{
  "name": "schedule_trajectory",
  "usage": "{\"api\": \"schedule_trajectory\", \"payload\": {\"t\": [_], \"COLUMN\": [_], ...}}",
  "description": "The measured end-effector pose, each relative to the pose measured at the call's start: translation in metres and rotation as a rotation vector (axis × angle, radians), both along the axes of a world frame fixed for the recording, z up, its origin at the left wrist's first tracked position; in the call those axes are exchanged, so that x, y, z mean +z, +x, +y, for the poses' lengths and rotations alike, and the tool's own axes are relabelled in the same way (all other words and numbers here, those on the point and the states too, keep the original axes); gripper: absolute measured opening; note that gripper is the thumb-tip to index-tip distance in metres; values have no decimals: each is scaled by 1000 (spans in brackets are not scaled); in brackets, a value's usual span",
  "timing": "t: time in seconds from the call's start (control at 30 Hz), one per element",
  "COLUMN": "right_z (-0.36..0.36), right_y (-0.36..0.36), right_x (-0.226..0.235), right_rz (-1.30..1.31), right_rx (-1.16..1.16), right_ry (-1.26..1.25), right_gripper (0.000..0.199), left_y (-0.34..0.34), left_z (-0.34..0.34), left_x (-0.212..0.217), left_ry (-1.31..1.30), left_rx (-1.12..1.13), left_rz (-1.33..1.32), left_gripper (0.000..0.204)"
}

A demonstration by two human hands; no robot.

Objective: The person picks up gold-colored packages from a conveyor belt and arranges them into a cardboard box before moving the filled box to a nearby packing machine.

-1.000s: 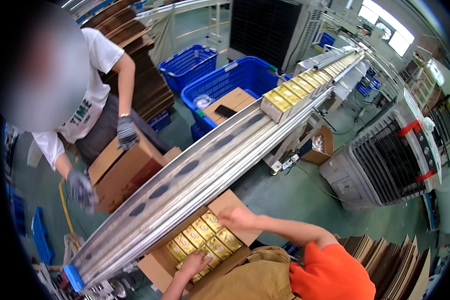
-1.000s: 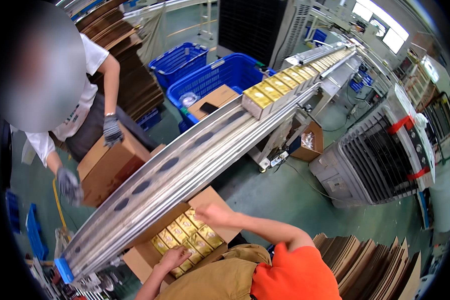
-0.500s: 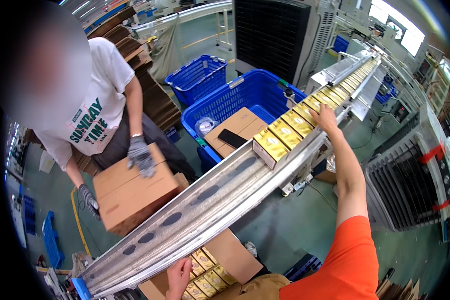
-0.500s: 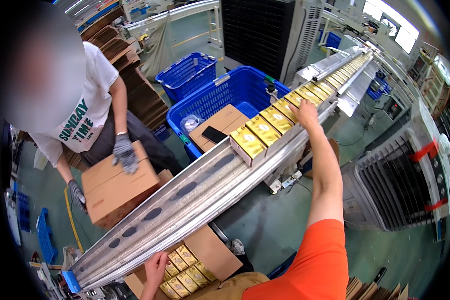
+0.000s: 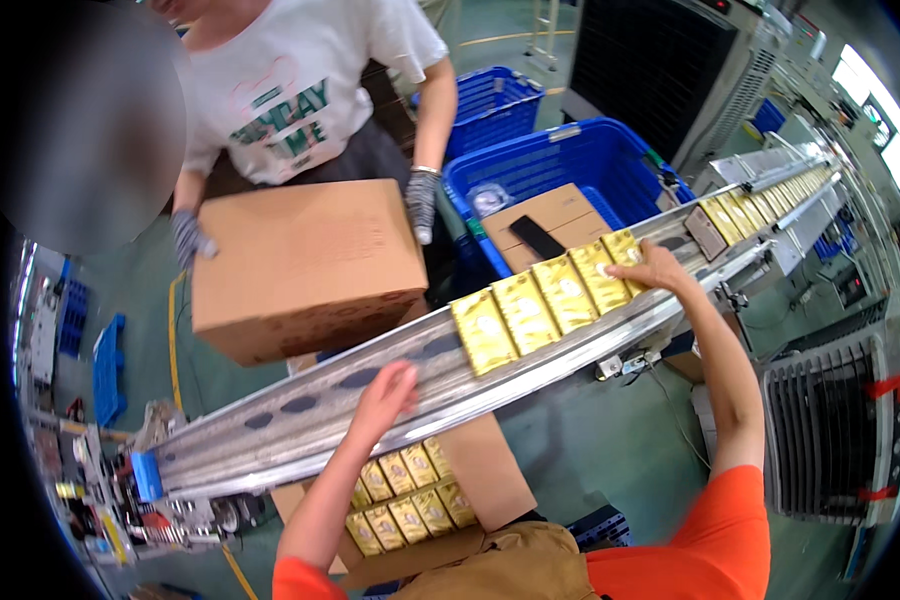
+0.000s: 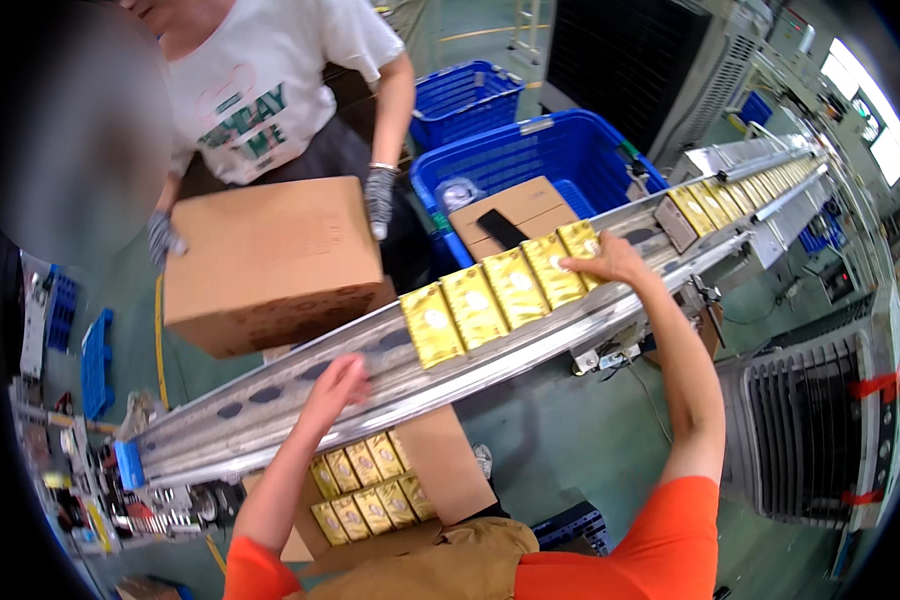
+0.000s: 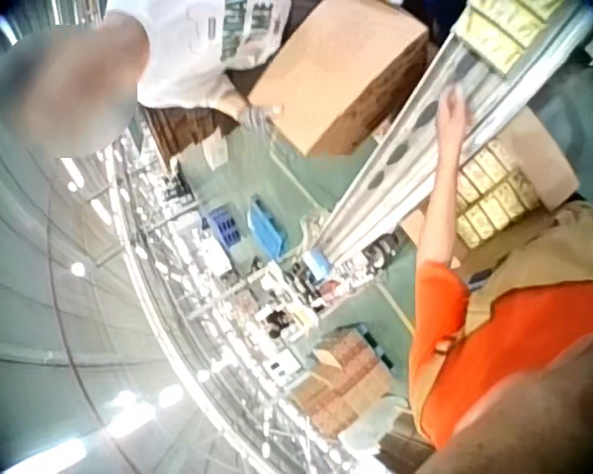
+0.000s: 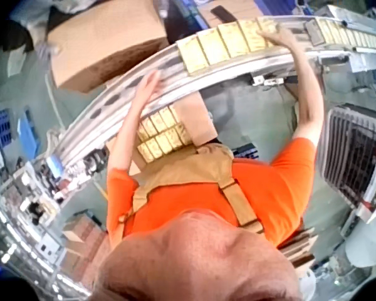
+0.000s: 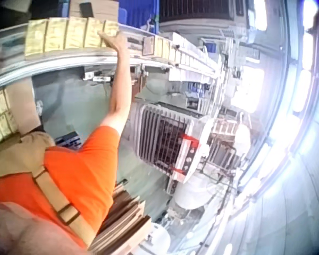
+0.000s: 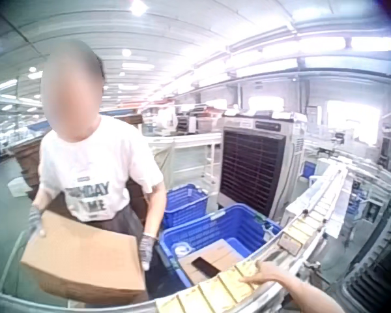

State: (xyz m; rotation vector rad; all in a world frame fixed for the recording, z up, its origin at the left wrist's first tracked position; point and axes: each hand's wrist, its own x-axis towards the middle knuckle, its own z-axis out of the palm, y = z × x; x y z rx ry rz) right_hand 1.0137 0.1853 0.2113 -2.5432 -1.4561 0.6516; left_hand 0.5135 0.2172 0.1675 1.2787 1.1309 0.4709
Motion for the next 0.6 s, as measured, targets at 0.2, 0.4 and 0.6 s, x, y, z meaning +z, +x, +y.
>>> {"api": "schedule_trajectory", "payload": {"t": [0.2, 0.4, 0.6], "right_z": [3, -32, -135], "right_y": [-193, -321, -425], "right_x": [-17, -1, 6], "right_rz": [177, 324, 503], "right_rx": [184, 138, 196], "right_ry": [245, 494, 737], "right_gripper": [100, 76, 101], "left_y": [-51, -157, -254], "left_z": [22, -33, -149], "left_x": [14, 31, 66], "left_ry": [268, 434, 492], "left_rx": [22, 369, 583], "left_rz": [413, 284, 301], "left_gripper": [68, 71, 91]}}
